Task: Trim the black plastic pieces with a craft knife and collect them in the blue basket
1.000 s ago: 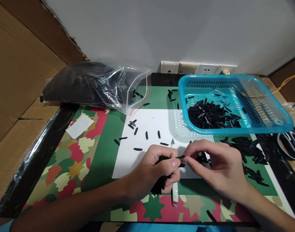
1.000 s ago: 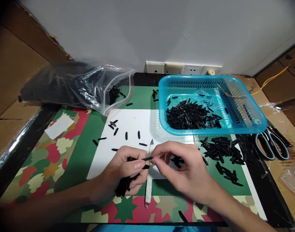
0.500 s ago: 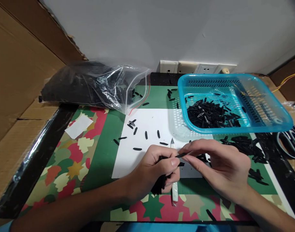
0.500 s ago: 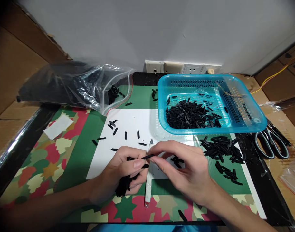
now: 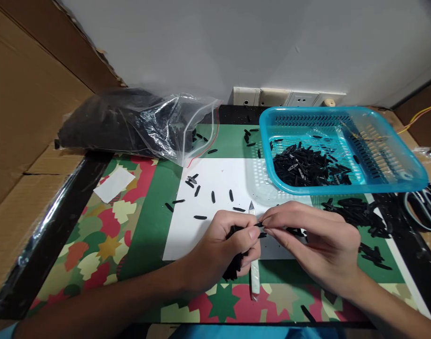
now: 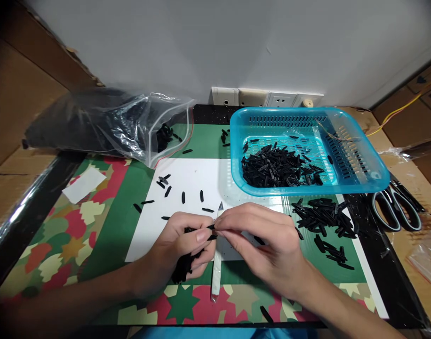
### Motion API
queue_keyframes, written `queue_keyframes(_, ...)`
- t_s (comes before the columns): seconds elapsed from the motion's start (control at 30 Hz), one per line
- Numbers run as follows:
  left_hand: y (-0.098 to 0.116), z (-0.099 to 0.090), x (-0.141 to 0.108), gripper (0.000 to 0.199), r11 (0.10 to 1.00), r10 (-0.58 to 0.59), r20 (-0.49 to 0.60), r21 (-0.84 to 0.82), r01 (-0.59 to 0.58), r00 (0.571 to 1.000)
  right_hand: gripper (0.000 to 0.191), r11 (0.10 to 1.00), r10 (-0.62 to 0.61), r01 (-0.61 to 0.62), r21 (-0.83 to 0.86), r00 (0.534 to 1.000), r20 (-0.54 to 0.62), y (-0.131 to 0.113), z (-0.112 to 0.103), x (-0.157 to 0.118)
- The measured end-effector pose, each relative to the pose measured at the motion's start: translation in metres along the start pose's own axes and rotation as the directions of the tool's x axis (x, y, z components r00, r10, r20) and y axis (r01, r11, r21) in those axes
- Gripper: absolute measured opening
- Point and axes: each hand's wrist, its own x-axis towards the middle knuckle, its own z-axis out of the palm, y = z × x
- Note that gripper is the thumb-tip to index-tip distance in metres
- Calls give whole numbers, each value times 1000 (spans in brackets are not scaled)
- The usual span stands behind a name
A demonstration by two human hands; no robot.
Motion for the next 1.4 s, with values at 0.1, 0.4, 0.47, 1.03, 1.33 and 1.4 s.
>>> queue_keyframes(0.1,-1,0,0,49,998,43,-42,46,-41,998,26,1000,2,-2,-5,1000,-5,0,2,0)
queue_keyframes(0.4,-1,-3,-1,48,992,23,15,124,-25,1000,23,999,23,-23,30,1000,13,0,2,0)
queue_keyframes(0.47,0,-4,-1,48,988,16,26,151,-20,1000,21,1000,7,-7,17,1000,23,0,2,0)
queue_keyframes(1.03,2,-7,1,44,995,-42,72,-82,48,997,12,958,230,-243,151,968,101,-6,3,3)
queue_keyframes(1.33,4,-7,2,40,969,-55,123,-231,82,991,15,924,295,-290,249,955,16,-4,5,0)
queue_keyframes(1.4,4,-7,1,41,970,-61,124,-226,88,990,20,927,281,-273,256,960,4,-4,5,0)
